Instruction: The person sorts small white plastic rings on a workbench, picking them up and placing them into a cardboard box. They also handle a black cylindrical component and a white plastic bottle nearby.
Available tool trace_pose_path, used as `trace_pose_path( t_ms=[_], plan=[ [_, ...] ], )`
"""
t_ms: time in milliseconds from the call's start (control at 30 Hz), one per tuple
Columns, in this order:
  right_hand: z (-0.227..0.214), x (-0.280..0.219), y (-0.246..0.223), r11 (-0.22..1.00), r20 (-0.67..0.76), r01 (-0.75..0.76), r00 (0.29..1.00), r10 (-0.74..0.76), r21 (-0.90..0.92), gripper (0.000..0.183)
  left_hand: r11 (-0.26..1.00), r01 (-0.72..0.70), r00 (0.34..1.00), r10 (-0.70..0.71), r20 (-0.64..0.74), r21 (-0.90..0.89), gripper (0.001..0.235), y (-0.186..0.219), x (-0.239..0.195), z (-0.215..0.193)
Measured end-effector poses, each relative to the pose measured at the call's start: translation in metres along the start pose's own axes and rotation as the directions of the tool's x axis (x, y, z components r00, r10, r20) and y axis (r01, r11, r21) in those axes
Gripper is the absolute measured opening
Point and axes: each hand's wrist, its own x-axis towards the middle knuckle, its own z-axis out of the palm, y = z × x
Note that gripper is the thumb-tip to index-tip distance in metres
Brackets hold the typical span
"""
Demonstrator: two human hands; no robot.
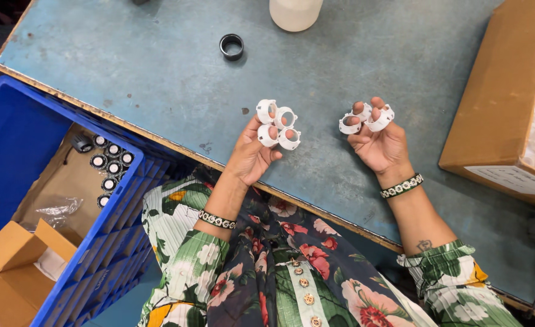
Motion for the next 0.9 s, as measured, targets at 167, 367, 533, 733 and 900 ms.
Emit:
trace_pose_path(
  t_ms=[167,367,533,733,900],
  plan=[
    [0.003,0.004,0.007,0.999,-0.01,0.025,1.0,-0.026,-0.028,0.026,1.0,-0.001,0.999,0.002,-0.05,0.021,0.042,0.004,-0.006,-0.001],
    [-0.017,0.002,0.012,0.997,0.08,0.047,0.996,-0.042,-0.06,0.031,1.0,-0.017,0.999,0.018,0.042,-0.014,0.038,-0.002,-0.01,-0.022],
    [-0.006,0.005,0.009,0.994,0.217,0.07,0.975,-0.049,-0.087,0.033,0.999,0.007,0.999,-0.005,0.048,-0.047,0.039,0.005,-0.013,-0.029],
    [0.008,-0.002,-0.015,0.966,0.286,0.255,0.929,-0.234,-0.037,0.044,1.0,-0.015,0.986,0.018,0.164,-0.02,0.04,0.012,-0.013,-0.025],
    [0.014,0.001,-0.02,0.961,0.19,0.272,0.947,-0.258,-0.052,0.062,0.999,-0.016,0.994,0.019,0.107,-0.028,0.04,0.016,-0.017,-0.034]
  ],
)
